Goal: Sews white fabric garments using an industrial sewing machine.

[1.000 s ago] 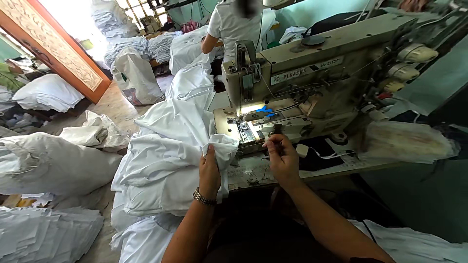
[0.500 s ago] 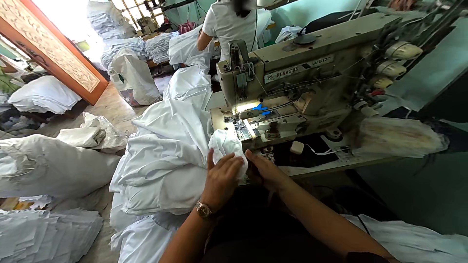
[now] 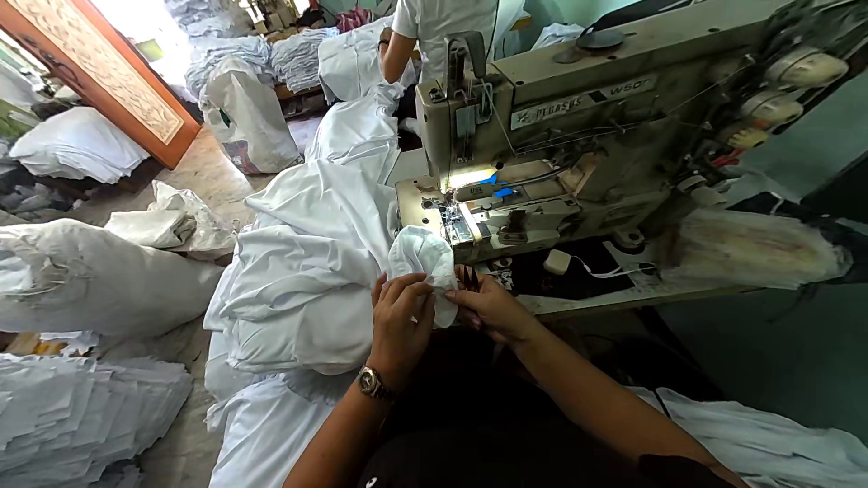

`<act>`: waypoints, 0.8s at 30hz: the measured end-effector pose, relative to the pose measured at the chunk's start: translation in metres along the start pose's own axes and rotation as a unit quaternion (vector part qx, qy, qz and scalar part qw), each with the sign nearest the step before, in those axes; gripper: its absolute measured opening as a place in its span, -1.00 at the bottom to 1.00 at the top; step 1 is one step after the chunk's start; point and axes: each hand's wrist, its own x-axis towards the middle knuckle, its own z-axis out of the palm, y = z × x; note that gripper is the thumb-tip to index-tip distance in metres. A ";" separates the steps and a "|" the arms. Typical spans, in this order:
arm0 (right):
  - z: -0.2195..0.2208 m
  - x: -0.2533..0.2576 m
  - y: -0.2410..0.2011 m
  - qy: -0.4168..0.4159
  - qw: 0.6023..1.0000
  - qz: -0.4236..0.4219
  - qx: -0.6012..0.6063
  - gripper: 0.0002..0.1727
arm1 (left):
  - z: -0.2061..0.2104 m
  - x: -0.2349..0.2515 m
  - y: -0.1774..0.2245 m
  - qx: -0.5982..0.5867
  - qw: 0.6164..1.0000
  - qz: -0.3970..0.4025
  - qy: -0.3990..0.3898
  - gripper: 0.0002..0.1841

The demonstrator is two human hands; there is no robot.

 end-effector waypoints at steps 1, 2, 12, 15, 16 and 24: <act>0.000 -0.001 0.000 -0.001 1.000 -0.004 -0.001 -0.80 | 0.001 0.001 0.001 -0.004 1.000 -0.013 0.003 -0.87; 0.000 -0.002 0.000 -0.004 1.000 -0.008 -0.001 -0.80 | 0.002 0.002 0.002 -0.009 1.000 -0.021 0.011 -0.88; 0.002 -0.006 0.000 -0.016 1.000 -0.013 -0.003 -0.80 | 0.004 0.006 0.008 0.005 0.998 -0.048 0.037 -0.88; 0.002 -0.006 0.002 -0.020 1.000 -0.016 0.010 -0.77 | 0.005 0.006 0.010 0.029 0.998 -0.036 0.038 -0.86; 0.002 -0.007 0.003 -0.021 1.000 -0.017 0.012 -0.76 | 0.004 0.006 0.011 0.043 0.998 -0.029 0.036 -0.85; 0.008 -0.012 -0.002 -0.010 0.982 -0.057 -0.182 -0.77 | 0.012 0.014 0.013 0.155 0.988 -0.009 0.022 -0.86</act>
